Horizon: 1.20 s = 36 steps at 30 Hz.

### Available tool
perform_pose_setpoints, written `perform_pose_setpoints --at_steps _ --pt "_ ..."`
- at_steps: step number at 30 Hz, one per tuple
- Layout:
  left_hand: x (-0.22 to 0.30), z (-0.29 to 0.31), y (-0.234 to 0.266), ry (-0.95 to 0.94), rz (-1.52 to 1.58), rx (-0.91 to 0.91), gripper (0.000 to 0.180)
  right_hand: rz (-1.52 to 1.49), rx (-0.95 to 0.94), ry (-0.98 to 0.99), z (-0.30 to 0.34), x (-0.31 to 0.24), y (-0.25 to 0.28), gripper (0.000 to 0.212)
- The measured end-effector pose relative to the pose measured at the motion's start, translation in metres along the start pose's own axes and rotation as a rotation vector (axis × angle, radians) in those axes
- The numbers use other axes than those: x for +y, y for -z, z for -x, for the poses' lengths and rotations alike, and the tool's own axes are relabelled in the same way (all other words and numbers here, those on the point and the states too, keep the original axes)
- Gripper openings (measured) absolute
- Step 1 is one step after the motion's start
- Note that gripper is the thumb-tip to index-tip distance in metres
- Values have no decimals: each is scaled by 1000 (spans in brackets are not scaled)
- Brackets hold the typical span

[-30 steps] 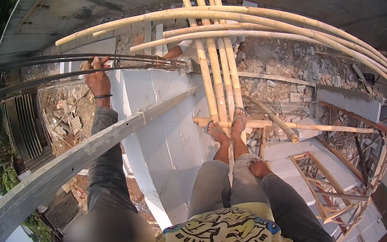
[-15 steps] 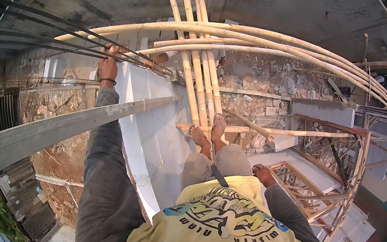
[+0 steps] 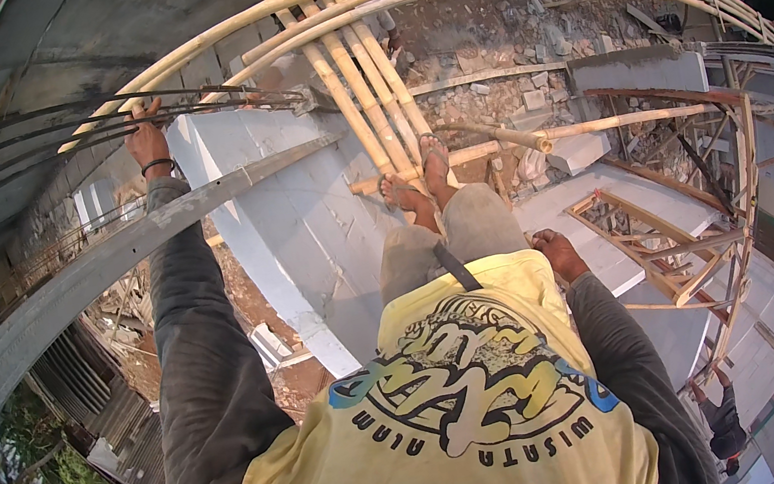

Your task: The person secures rebar and structural components to a concrete wall and bamboo framework using wire and a metal profile, working at height on an active construction site.

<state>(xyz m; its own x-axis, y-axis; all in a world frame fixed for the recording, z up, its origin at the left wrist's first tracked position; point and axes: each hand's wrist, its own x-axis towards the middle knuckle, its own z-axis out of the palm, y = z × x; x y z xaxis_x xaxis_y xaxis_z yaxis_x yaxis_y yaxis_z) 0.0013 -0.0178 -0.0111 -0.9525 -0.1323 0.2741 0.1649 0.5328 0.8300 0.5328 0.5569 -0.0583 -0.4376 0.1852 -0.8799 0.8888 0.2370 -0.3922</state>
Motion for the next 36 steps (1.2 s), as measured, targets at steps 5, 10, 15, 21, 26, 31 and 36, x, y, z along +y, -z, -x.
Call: perform_pose_setpoints --at_steps 5,10,15,21,26,31,36 --pt "-12 -5 22 42 -112 -11 20 -74 -22 10 10 0 -17 33" --pt "-12 0 6 150 109 -6 23 -134 92 43 15 16 -13 28" --pt "-10 3 4 67 -35 -62 23 -93 102 24 20 6 -12 28" --pt "-21 -1 7 113 -29 -28 29 -94 103 35 12 1 -18 29" --pt "-33 -7 9 -41 -114 -42 29 -138 71 -2 3 17 -18 29" --pt "-50 -11 10 48 -265 -57 24 -171 58 23 -4 31 -17 27" --pt "-72 -14 16 -134 -526 -85 26 -192 67 6 -4 24 -20 27"
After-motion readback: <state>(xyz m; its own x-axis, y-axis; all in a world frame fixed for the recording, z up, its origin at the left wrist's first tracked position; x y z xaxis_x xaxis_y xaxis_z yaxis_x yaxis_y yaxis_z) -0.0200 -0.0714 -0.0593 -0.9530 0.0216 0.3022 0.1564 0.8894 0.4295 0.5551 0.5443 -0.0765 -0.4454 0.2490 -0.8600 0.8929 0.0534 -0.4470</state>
